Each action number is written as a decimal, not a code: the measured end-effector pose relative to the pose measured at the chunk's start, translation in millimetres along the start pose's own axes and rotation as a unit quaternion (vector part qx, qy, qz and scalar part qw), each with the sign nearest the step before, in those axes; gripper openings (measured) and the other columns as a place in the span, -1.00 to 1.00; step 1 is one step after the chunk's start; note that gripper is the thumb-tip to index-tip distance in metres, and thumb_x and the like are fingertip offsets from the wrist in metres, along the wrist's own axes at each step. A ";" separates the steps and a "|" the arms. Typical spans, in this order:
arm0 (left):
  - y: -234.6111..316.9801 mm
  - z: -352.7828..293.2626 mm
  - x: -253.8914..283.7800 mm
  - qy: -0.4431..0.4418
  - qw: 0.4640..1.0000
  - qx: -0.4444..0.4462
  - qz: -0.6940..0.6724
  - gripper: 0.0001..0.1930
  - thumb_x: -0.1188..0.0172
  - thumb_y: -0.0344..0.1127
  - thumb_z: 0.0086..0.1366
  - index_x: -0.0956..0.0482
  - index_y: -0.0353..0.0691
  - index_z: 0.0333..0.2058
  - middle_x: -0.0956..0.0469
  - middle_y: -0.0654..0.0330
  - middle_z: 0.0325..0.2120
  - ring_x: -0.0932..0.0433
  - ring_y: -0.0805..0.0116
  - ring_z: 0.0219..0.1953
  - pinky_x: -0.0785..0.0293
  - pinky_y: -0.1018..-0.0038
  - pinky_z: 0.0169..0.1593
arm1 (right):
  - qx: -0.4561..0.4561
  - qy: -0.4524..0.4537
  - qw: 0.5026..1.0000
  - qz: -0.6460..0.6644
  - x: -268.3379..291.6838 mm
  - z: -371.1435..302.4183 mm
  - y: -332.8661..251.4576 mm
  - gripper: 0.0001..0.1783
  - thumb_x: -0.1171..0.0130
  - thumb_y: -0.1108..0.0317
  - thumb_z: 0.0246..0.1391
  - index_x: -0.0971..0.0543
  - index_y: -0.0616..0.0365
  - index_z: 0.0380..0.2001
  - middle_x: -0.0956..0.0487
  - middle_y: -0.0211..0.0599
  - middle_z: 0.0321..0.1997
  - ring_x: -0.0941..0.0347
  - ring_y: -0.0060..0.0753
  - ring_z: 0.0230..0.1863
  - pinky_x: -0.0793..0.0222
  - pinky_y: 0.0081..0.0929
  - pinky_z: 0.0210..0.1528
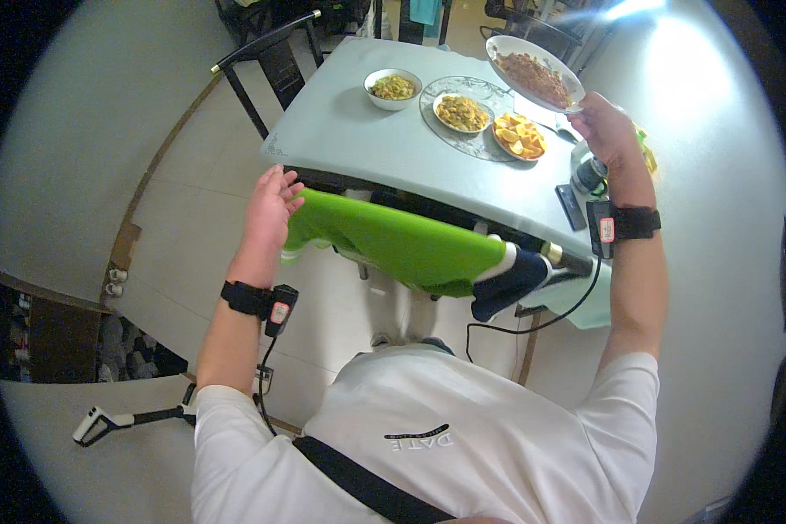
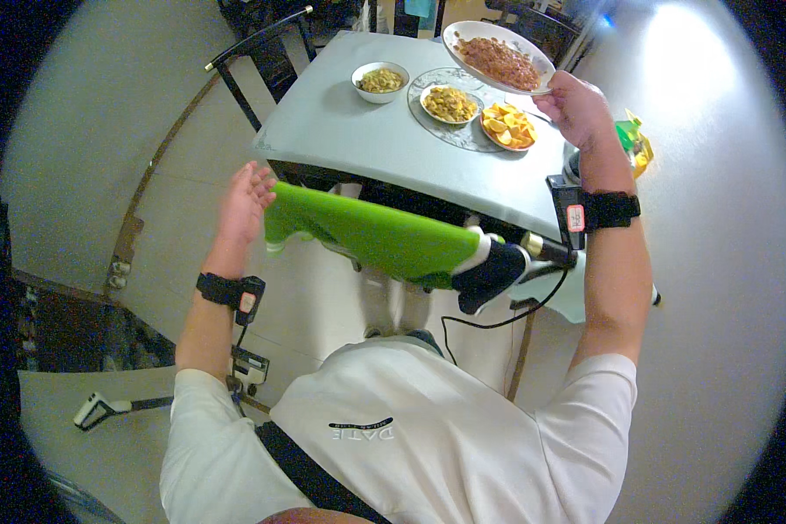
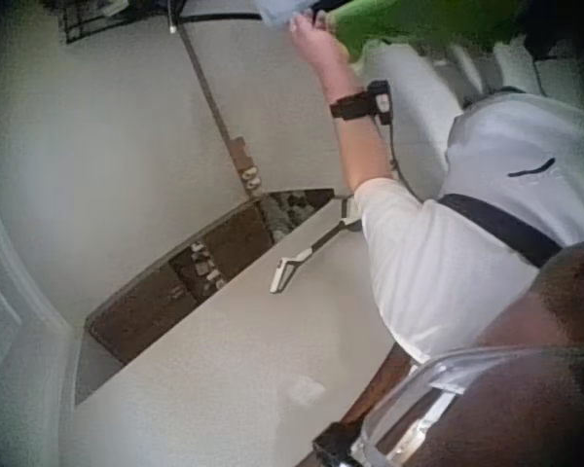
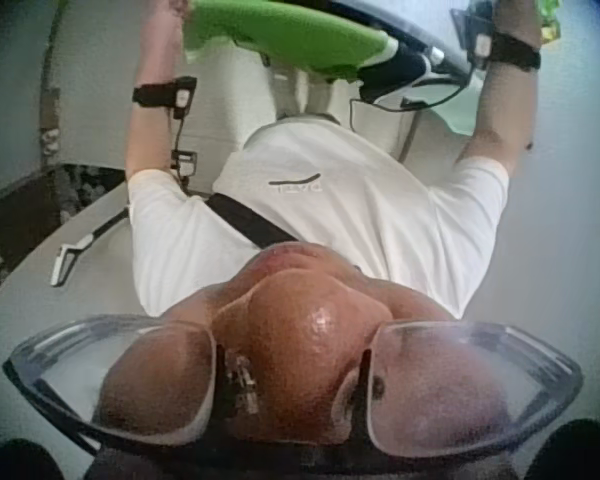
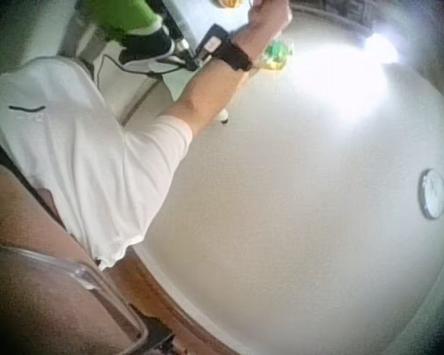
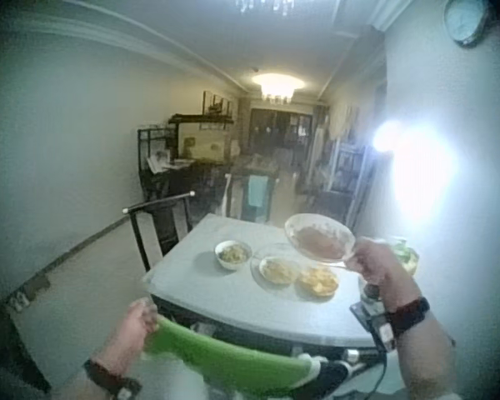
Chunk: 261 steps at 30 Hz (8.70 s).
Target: The person arranges sliced oranges on a plate, carries it to the dining table, and places it among other dishes. They then retrieve bowls from a cabinet, place them on the counter, and ladle a hot liquid from a pot into the bowls.
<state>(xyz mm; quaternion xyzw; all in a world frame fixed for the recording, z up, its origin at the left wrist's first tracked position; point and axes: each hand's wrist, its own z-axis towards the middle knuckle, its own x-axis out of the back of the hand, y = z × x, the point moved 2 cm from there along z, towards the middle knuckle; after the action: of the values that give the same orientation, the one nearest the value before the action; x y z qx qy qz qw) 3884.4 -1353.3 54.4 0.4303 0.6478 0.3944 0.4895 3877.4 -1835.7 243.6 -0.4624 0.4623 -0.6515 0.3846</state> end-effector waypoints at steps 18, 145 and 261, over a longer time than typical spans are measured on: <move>46.6 398.4 140.6 -0.083 0.988 0.098 0.083 -0.51 0.00 -0.11 0.36 -0.21 -0.19 0.18 -0.42 0.11 -0.03 -0.46 0.29 -0.17 -0.45 0.39 -0.16 | 0.045 -0.033 0.976 -0.211 -232.9 236.4 51.0 -0.83 -0.06 0.55 0.12 -0.44 0.28 -0.18 -0.56 -0.15 -0.24 -0.52 -0.47 -0.16 -0.49 -0.63 -0.11; -203.7 959.7 -258.7 -0.337 0.860 0.356 0.141 -0.67 0.04 -0.45 0.31 -0.37 -0.22 0.06 -0.51 0.13 -0.12 -0.54 0.30 -0.14 -0.54 0.33 -0.09 | -0.376 0.234 0.810 0.385 -454.3 633.2 507.5 -0.74 0.09 0.53 0.15 -0.35 0.37 -0.08 -0.51 -0.07 -0.09 -0.54 -0.31 -0.20 -0.56 -0.47 -0.17; -266.5 882.5 -315.1 -0.298 0.874 0.362 0.130 -0.65 0.10 -0.37 0.40 -0.28 -0.20 0.14 -0.48 0.17 -0.12 -0.53 0.35 -0.21 -0.55 0.42 -0.14 | -0.291 0.494 0.736 0.360 -93.0 411.1 575.0 -0.69 0.14 0.42 0.24 -0.37 0.36 -0.01 -0.51 0.00 -0.03 -0.48 -0.18 -0.02 -0.46 -0.29 0.04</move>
<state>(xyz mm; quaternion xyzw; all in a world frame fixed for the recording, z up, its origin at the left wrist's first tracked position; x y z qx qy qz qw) 4745.4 -1656.3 -286.1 0.7547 0.5069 0.0453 0.4141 4339.2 -2009.9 -270.8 0.0360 0.8865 -0.4346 0.1546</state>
